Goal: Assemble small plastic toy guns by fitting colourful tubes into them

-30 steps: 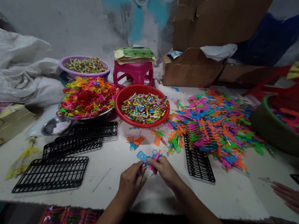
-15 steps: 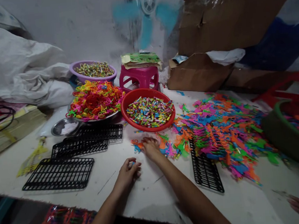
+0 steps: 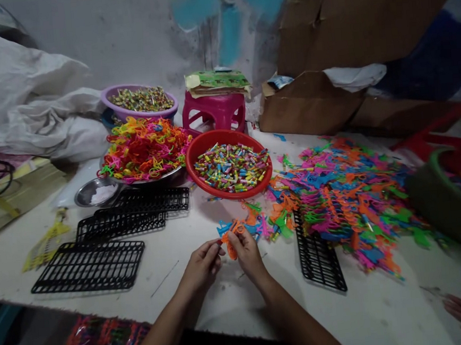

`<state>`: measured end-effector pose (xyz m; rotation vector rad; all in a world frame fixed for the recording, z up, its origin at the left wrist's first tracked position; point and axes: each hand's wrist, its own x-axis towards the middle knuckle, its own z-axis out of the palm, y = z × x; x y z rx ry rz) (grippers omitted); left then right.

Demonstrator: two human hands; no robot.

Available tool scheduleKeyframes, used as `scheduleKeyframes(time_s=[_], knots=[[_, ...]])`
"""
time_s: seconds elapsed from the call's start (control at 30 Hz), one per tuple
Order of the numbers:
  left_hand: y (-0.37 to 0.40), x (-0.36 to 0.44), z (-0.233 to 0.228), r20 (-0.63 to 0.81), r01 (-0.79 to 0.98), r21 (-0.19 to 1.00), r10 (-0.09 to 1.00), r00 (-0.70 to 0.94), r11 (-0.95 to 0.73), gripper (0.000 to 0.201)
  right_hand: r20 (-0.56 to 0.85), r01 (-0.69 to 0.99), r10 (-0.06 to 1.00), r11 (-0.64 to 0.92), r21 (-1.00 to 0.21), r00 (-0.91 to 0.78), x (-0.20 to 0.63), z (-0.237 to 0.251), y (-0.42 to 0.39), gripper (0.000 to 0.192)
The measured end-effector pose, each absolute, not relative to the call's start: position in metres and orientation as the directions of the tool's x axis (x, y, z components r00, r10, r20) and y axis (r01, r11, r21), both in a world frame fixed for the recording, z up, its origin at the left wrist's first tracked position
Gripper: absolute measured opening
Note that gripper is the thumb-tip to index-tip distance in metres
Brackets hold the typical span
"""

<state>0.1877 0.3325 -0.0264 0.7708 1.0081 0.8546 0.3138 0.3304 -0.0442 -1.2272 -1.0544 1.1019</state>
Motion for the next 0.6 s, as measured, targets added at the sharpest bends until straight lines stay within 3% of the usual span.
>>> scheduleKeyframes(time_s=[0.4,0.6], knots=[[0.331,0.187,-0.024,-0.283,-0.003,0.956,0.931,0.230,0.292,0.048,0.058,-0.042,0.977,0.068,-0.997,0.205,0.314,-0.043,0.323,0.024],[0.321,0.197,-0.026,-0.138,0.180,0.979,0.957,0.253,0.094,0.036,0.063,0.026,0.945,0.057,-0.998,0.322,0.308,-0.050,0.320,0.028]])
